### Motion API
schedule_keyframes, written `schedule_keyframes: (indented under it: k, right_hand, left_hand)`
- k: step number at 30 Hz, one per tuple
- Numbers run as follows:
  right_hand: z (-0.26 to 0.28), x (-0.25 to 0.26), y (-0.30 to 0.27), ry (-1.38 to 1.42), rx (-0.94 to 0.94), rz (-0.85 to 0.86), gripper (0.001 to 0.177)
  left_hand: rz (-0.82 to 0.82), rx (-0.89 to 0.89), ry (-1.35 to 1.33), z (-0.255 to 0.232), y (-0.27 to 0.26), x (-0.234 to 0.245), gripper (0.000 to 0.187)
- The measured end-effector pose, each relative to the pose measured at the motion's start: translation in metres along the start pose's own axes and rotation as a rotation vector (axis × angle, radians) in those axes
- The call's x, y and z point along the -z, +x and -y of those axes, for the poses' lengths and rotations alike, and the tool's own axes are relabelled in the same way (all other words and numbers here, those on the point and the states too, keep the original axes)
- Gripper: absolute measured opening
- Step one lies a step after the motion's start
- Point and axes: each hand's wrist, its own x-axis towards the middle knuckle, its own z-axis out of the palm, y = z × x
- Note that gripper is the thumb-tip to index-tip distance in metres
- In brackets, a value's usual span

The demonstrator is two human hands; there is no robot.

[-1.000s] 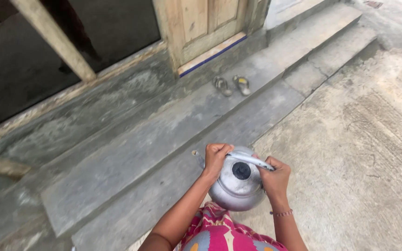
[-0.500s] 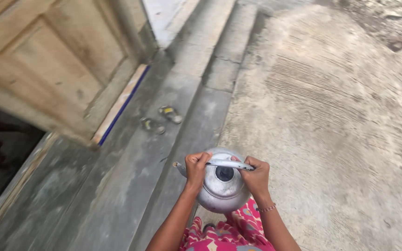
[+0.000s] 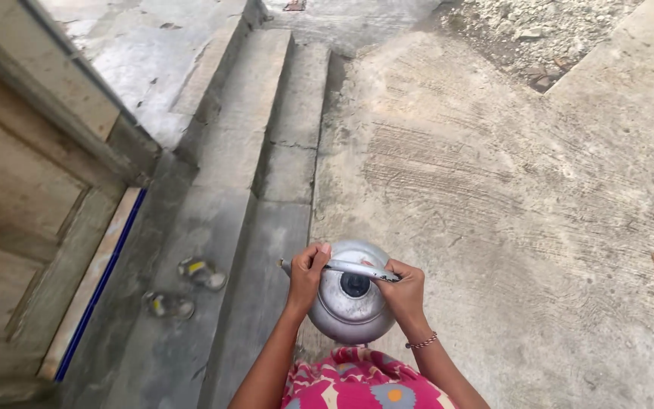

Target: Carry an aluminum kettle around an outdoor garden path and patio area.

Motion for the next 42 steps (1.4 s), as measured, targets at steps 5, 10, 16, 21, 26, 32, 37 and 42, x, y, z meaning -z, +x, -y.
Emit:
schedule_keyframes:
  k: [5,10,16,21,26,32,37,42]
  right_hand:
    - [-0.004,0.012,0.097,-0.029,0.010,-0.063,0.048]
    - [-0.021,0.020,0.191,-0.060,0.093,-0.133,0.046]
    - [-0.048,0.008,0.301,-0.096,0.069,-0.247,0.047]
    - [-0.070,-0.015,0.401,-0.151,-0.006,-0.311,0.043]
    - [-0.096,-0.029,0.492,-0.101,-0.019,-0.322,0.040]
    - [-0.112,-0.049,0.606,-0.075,0.017,-0.366,0.040]
    - [-0.134,-0.061,0.707,-0.074,0.038,-0.308,0.041]
    - [-0.154,-0.073,0.812,-0.074,0.067,-0.221,0.037]
  left_hand:
    - [0.038,-0.142,0.086,-0.015,0.087,-0.020,0.026]
    - [-0.044,-0.154,0.203,0.022,0.182,-0.007,0.025]
    - [-0.184,-0.037,0.116,0.071,0.308,0.026,0.020]
    - [-0.141,-0.064,0.051,0.104,0.443,0.022,0.011]
    - [0.048,0.018,0.116,0.081,0.556,-0.026,0.012]
    - [0.181,-0.043,-0.052,0.090,0.640,-0.059,0.015]
    - [0.118,-0.245,0.075,0.113,0.712,-0.056,0.021]
    - [0.012,-0.194,0.117,0.104,0.814,-0.069,0.012]
